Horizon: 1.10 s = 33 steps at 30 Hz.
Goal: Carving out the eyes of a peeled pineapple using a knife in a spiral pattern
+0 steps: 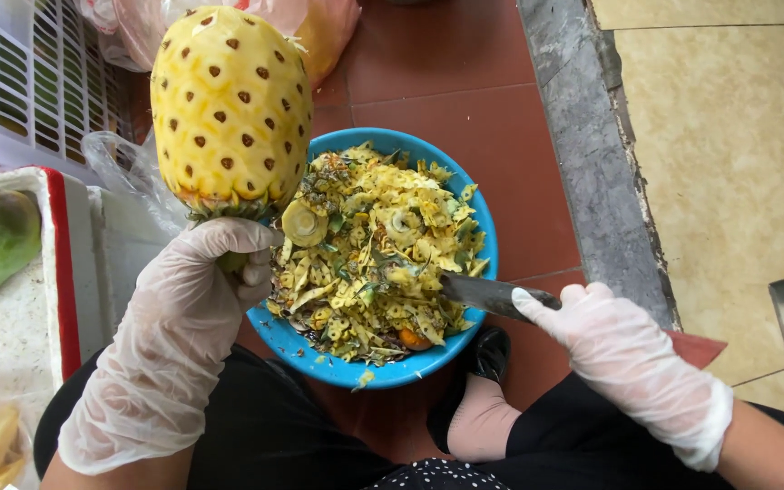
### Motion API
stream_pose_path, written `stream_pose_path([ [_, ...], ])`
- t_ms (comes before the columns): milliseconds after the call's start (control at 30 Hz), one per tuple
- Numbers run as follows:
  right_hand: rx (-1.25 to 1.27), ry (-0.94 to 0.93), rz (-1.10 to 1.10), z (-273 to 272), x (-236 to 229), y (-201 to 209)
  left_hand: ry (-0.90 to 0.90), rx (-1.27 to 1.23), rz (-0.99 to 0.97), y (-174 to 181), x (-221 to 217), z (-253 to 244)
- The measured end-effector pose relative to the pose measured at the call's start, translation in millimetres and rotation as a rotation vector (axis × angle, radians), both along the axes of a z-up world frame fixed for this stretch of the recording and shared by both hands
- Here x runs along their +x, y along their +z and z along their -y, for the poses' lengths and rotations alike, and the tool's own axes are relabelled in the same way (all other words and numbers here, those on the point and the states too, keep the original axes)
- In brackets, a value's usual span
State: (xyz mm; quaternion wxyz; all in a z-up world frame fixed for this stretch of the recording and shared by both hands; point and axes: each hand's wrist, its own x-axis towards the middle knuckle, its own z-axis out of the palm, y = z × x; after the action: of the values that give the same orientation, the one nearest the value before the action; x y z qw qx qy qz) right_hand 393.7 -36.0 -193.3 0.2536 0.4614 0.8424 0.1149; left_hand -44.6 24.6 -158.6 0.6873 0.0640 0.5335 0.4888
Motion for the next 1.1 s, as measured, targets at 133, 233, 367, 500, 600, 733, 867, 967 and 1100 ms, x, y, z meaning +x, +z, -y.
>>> stream_pose_path([
  [133,0.096,0.003,0.060,-5.7,-13.3,34.0,-0.022,0.041,0.005,-5.4,-4.0,4.7],
  [233,-0.048,-0.170,0.177,-6.3,9.9,23.3,-0.033,0.022,0.036,-2.0,-7.2,5.1],
  [367,-0.087,-0.265,0.312,7.4,35.9,17.0,0.039,-0.004,0.018,5.9,-9.6,10.3],
  [500,-0.364,-0.645,0.344,7.3,7.7,30.3,-0.027,0.030,0.048,-3.0,-14.9,12.0],
  [600,-0.478,-0.812,0.313,-1.4,-31.2,71.0,-0.025,0.042,0.023,-1.7,-15.9,14.4],
  [733,-0.382,-0.819,0.194,5.1,-29.9,84.7,-0.030,0.057,0.019,-7.9,-18.3,17.2],
  [867,-0.218,-0.530,0.250,27.7,23.3,27.5,-0.029,0.079,0.064,-9.2,-16.6,17.8],
  [967,-0.136,-0.415,0.344,21.5,20.9,17.6,-0.013,0.044,0.012,1.5,-15.5,20.7],
  [1100,-0.515,-0.883,0.283,-0.9,-9.1,36.0,0.005,0.028,0.030,5.1,-13.0,21.3],
])
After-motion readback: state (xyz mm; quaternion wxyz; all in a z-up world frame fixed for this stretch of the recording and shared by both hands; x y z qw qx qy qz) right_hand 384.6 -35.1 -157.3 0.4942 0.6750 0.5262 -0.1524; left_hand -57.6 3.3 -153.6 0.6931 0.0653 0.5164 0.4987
